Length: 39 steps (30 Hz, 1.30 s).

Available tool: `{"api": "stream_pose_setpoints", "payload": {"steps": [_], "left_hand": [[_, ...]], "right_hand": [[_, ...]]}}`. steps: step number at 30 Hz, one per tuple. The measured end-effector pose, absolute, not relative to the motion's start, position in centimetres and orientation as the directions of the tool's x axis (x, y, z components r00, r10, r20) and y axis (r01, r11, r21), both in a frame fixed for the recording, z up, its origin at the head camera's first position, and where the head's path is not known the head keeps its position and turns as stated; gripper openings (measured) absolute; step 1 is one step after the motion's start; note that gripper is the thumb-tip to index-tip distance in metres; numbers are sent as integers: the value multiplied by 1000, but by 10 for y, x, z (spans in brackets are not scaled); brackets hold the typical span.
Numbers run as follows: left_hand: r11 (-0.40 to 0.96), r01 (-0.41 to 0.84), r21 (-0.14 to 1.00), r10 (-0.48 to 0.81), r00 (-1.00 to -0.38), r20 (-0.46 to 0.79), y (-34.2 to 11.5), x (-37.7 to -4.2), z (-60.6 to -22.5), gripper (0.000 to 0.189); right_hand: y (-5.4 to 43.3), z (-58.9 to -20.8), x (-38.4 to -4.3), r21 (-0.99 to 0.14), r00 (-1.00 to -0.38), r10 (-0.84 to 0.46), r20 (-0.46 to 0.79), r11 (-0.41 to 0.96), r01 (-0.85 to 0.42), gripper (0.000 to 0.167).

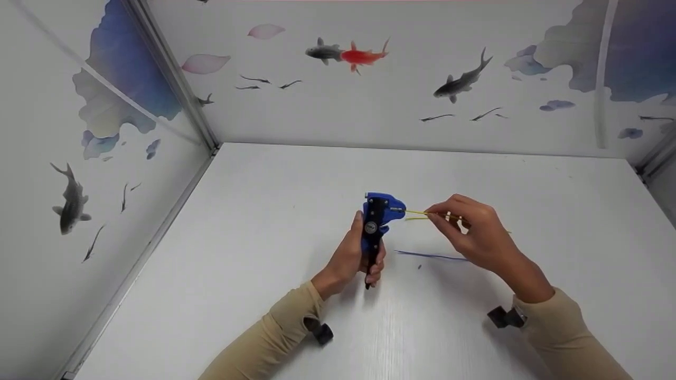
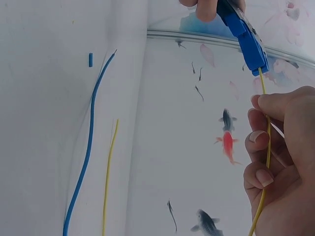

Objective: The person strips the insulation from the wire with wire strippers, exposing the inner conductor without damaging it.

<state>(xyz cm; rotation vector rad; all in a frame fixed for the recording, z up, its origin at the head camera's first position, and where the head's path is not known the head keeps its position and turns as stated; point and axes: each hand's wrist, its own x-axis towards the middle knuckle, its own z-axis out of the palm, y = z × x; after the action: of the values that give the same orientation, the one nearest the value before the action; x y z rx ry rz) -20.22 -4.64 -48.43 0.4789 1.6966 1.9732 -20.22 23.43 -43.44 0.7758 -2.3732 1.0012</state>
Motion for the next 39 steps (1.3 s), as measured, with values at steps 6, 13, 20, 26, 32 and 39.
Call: {"api": "stream_pose_setpoints", "payload": {"steps": [6, 13, 20, 26, 32, 39], "left_hand": [[-103, -135, 985, 568, -821, -53, -47, -202, -484, 89], [-86, -143, 986, 561, -825, -71, -47, -202, -483, 89], [-75, -144, 987, 559, -825, -78, -47, -201, -482, 87], [-62, -144, 988, 553, -829, -86, -47, -201, -482, 88], [-44, -145, 988, 528, -843, -100, -47, -200, -481, 89], [-14, -122, 992, 488, -867, -100, -47, -200, -480, 89]], "right_hand": [[234, -434, -203, -493, -721, -338, 604, 553, -672, 19], [234, -434, -202, -494, -719, -345, 603, 547, -676, 18], [233, -434, -202, -501, -731, -349, 586, 553, -666, 17], [234, -435, -201, -496, -723, -355, 592, 547, -674, 19], [233, -437, -201, -497, -717, -358, 598, 537, -682, 20], [232, -437, -202, -498, -712, -361, 602, 528, -688, 20]]}}
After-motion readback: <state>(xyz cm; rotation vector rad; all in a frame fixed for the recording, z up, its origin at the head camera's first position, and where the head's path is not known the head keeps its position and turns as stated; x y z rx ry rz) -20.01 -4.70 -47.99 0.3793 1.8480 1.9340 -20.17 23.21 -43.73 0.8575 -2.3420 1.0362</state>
